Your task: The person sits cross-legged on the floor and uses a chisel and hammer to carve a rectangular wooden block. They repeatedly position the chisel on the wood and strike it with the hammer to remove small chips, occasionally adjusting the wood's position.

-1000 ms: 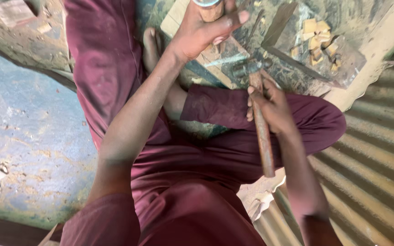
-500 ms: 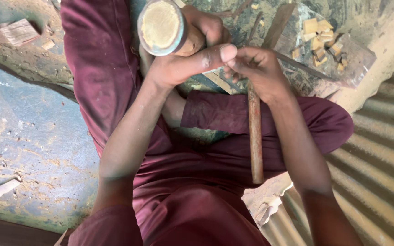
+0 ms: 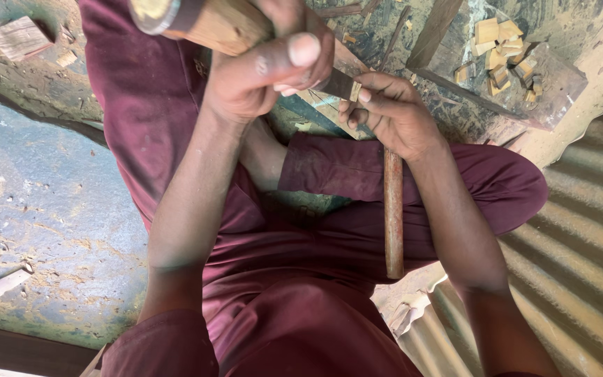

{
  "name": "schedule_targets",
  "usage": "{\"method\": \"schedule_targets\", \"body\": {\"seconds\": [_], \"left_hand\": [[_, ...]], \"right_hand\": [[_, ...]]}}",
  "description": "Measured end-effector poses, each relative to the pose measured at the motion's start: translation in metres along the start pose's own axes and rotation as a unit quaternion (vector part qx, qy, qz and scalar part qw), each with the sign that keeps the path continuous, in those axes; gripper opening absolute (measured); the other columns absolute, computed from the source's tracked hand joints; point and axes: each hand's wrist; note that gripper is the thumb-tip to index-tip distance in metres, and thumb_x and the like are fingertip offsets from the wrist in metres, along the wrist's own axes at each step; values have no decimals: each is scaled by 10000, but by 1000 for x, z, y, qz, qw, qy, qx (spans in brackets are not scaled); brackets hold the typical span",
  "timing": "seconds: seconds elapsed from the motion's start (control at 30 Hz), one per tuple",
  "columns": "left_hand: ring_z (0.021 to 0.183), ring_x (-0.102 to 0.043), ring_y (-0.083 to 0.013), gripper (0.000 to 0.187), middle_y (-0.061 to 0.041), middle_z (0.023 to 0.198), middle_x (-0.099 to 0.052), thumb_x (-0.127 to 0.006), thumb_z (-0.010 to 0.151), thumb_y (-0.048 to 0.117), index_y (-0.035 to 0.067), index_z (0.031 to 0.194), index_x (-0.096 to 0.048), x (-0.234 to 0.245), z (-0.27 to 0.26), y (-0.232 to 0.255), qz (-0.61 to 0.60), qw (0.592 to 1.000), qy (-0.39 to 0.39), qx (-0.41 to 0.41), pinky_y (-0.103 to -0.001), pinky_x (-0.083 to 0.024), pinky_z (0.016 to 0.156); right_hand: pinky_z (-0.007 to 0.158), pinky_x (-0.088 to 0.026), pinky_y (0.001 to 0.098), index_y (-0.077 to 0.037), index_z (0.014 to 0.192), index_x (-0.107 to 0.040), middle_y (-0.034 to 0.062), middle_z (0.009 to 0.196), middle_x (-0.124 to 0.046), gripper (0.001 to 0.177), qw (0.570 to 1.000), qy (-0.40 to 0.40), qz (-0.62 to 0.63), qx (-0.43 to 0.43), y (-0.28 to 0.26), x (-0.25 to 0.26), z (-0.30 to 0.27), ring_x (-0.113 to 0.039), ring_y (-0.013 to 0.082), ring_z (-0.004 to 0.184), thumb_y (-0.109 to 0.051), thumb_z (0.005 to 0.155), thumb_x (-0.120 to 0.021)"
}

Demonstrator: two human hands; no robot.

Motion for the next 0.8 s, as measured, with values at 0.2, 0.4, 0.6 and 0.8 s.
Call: {"method": "schedule_targets", "body": {"seconds": [0.2,0.4,0.6,0.8], "left_hand": [[480,-430,-101,328,-16,585,-444,-601,1068,119,109,791,-425,2,3,2,-7,999,-30,-10,-247,-362,481],[498,-436,-113,324,-18,604,-433,-581,1060,159,107,783,-422,-1,5,-1,-18,999,-35,-15,-270,-393,514],[506,-430,-123,410,-14,573,-426,-548,1084,211,107,707,-425,9,1,1,22,999,-28,-5,-286,-418,562],[573,-490,-163,344,-61,635,-489,-628,1060,209,31,781,-534,33,-6,-30,66,996,60,25,-293,-440,589]], "right_hand": [[774,-610,326,24,1198,-701,151,1027,-738,184,999,-5,-15,29,8,3,0,-732,210,902,-84,1051,-679],[736,-595,305,-3,1146,-700,131,978,-736,118,999,-6,5,50,6,4,-4,-726,197,858,-75,1053,-684],[733,-572,288,-3,1150,-695,92,947,-714,114,998,-21,-25,50,1,-5,-2,-695,161,821,-79,1083,-642],[650,-551,252,-39,1209,-706,74,941,-717,171,937,112,-326,52,-1,-14,2,-675,121,793,-95,1058,-647]]}}
Point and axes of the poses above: each hand's wrist, its own z-axis towards the middle knuckle, its own x-axis out of the back of the hand, y = z × x
